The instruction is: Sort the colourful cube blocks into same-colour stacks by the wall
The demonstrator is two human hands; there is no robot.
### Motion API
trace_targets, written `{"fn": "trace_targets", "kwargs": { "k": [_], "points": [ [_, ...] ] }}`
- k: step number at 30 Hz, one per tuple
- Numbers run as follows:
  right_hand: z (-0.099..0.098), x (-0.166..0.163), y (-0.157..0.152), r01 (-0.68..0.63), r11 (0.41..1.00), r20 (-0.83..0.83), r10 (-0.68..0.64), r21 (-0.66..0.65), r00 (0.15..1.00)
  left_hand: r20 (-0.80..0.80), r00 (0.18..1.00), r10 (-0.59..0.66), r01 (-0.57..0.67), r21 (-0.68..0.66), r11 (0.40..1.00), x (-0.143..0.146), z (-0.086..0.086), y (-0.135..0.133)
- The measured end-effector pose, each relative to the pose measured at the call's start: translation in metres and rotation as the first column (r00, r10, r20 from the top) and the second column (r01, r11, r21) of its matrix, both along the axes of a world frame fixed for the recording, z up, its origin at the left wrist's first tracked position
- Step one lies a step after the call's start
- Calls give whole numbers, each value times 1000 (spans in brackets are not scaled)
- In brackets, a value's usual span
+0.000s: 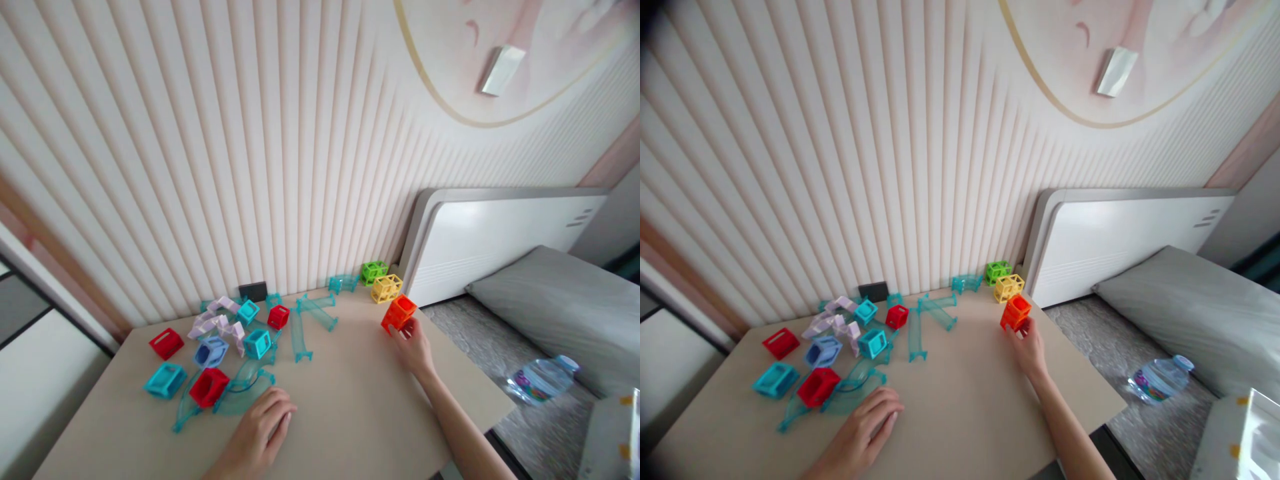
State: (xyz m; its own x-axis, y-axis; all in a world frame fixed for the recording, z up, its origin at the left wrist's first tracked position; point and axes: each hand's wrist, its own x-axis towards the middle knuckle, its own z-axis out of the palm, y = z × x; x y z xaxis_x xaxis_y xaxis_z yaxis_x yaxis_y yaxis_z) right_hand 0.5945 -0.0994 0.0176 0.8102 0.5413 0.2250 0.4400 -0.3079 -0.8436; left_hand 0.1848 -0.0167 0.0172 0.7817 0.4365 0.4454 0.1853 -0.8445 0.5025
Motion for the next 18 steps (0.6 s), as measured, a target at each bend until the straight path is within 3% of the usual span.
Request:
{"fn": "trace_targets", "kwargs": {
  "k": [9, 14, 18],
  "points": [
    [-3, -12, 8, -37, 997, 31, 40, -71, 999, 36, 999, 14, -12, -55, 998, 0, 11, -8],
    [-9, -8, 10, -44, 990, 84, 55, -135, 995, 21, 999, 36, -36, 10, 999, 1, 14, -13],
    [-14, -2, 10, -123, 979, 105, 141, -162, 984, -6, 999, 53, -51, 155, 987, -9, 23, -13]
  ]
}}
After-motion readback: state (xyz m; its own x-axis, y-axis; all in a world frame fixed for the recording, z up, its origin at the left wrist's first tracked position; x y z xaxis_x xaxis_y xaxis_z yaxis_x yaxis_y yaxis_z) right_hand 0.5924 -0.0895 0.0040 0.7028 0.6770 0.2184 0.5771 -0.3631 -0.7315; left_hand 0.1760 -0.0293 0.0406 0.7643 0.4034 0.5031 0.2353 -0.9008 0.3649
